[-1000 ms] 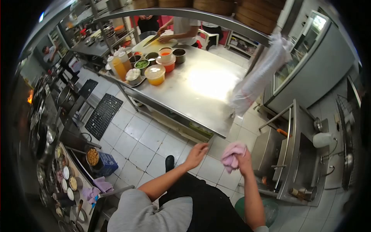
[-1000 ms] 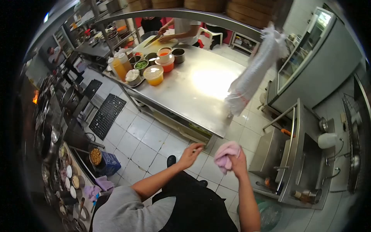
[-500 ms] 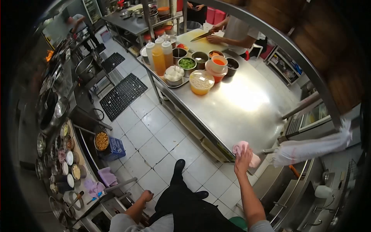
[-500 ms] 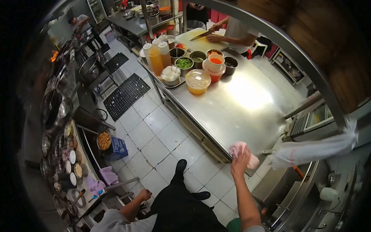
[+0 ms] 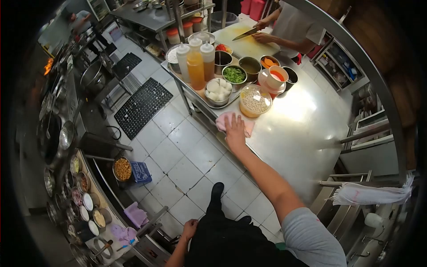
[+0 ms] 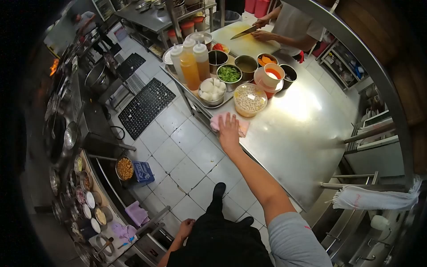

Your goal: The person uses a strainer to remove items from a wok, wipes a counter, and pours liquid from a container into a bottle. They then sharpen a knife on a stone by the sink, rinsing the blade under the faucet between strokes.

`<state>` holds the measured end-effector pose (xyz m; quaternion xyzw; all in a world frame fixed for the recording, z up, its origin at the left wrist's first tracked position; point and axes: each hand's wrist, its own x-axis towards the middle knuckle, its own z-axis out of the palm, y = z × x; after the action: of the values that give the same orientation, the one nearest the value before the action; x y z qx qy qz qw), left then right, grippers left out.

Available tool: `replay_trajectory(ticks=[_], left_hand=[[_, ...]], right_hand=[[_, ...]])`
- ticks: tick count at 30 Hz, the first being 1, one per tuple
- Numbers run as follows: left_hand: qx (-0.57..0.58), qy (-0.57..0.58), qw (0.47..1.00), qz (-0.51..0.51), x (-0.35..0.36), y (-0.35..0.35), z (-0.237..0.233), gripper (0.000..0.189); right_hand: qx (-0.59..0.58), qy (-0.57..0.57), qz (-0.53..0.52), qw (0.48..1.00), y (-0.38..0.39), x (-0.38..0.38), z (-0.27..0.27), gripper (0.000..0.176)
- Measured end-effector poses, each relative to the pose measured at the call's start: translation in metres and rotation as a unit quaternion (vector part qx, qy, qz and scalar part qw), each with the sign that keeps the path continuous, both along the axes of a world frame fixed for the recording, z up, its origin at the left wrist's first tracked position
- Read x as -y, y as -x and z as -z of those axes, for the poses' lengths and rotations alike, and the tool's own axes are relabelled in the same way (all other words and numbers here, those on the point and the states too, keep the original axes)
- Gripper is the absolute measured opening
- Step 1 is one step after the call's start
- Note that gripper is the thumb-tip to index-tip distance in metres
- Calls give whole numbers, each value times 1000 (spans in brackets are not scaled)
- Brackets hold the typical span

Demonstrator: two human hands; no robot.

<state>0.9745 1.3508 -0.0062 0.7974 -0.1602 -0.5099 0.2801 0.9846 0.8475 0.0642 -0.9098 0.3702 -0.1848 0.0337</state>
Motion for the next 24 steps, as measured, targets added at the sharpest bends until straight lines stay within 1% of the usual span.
replay_trajectory(ticks=[1,2,3,5,6,8,10,11,12,13,14,15,16,17,18,19,20,21,22,23,24], left_hand=[[-15,0,999,-29,-15,3,17,33],[-22,-35,999,-18,-36,4,38,34],[-19,-31,999,-13,-52,1,45,34],[30,-128,982,137,-69,-7,51,35],[31,-126,981,145,-62,-16,38,35],[-90,-204,967,121,-39,-38,-4,35],[-6,-132,984,120,-39,-60,65,32],[54,-69,990,112,-9,-75,56,30],[113,-4,988,103,36,-97,53,28],[182,98,974,89,94,-113,7,28],[217,137,964,64,150,-127,-26,30],[365,254,891,93,197,-143,-34,34],[346,283,891,79,250,-155,-76,37],[354,325,872,93,297,-162,-123,39],[339,358,865,89,336,-169,-151,44],[354,377,849,106,371,-178,-172,46],[412,389,813,133,403,-186,-187,48],[469,398,772,158,427,-190,-199,49],[469,403,769,166,445,-196,-203,49],[495,393,748,205,464,-204,-201,48],[521,383,724,242,480,-210,-198,48]], right_hand=[[2,4,-45,999,-4,1,-5,57],[5,9,-90,996,-6,5,-11,54],[7,12,-85,996,-4,7,-15,54],[-1,-15,-136,991,14,1,-20,46],[14,-21,-136,990,27,-5,-20,39],[16,-62,-118,991,72,-22,-22,38],[48,-73,-101,991,138,-44,-26,37],[32,-84,-77,993,173,-58,-34,37],[16,-94,-52,994,206,-73,-44,37],[1,-95,-20,995,237,-86,-48,37],[-14,-96,13,995,267,-101,-51,37],[-29,-113,54,992,296,-117,-54,37],[-43,-131,96,986,322,-133,-56,37],[-54,-136,135,980,350,-148,-53,40],[-65,-141,174,973,376,-163,-49,42],[-84,-117,214,966,395,-181,-53,40],[-102,-95,256,957,415,-203,-55,38],[91,-201,336,916,449,-225,-27,34],[119,-217,362,899,476,-255,-9,31],[147,-231,388,880,503,-284,9,28],[9,-162,372,914,523,-317,16,27]])
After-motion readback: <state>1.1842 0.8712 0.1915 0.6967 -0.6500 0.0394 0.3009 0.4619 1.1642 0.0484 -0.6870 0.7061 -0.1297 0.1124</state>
